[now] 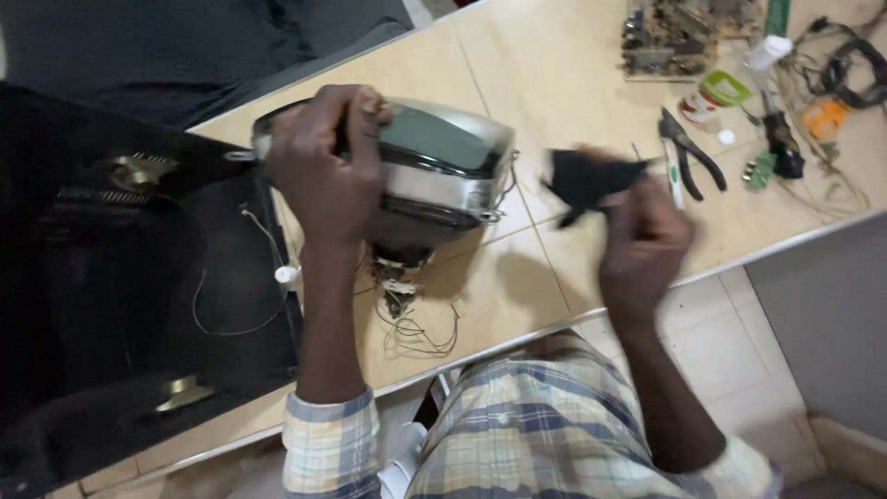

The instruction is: The person uses a black plastic tool to pry open the casing of a silver and black electronic device. They then use pliers to manipulate wires and components inside the device, eventually removing a small white connector.

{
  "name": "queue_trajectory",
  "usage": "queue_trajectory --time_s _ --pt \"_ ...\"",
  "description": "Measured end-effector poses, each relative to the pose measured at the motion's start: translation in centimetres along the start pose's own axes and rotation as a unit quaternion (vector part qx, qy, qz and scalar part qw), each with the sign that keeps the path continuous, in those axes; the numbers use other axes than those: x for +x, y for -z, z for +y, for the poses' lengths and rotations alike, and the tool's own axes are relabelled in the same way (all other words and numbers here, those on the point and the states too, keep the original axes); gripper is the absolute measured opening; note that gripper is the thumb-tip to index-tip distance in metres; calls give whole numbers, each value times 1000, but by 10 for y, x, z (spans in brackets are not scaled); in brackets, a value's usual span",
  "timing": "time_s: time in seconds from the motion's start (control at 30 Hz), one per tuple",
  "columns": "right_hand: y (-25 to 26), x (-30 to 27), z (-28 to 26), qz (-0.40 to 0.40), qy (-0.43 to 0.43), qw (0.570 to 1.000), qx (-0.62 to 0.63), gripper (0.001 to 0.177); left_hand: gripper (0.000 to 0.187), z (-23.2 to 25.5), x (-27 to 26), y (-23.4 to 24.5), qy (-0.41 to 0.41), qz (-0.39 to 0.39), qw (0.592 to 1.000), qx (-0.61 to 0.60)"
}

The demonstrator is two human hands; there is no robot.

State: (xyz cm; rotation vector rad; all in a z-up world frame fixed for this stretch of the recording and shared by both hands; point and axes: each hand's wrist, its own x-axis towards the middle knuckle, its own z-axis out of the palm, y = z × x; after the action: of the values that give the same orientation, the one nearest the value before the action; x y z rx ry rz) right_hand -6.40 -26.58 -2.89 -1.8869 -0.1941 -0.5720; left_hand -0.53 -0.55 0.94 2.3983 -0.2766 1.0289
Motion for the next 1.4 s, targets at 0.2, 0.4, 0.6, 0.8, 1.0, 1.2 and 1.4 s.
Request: queue_trajectory --time_s 0.2,0.4,0.6,0.8,1.0,1.2,1.4 --pt "-89 -18 70 51 -74 966 242 8 24 7 4 2 15 18 995 -95" --pt "-65 -14 47 16 -129 963 235 12 21 9 3 -3 34 22 995 -87" --pt "-74 -3 95 12 -92 976 195 12 17 4 0 -6 42 29 997 -63" --pt "-51 17 44 -41 -17 991 123 23 17 1 0 -10 35 42 997 -54" --pt "-49 9 39 -42 76 992 91 20 23 13 6 -5 40 43 995 -80" --pt "-49 8 43 -88 6 977 192 8 30 9 6 -2 12 -2 1000 -28" --pt "-47 15 44 -111 6 975 193 11 36 13 7 -1 19 2 999 -37"
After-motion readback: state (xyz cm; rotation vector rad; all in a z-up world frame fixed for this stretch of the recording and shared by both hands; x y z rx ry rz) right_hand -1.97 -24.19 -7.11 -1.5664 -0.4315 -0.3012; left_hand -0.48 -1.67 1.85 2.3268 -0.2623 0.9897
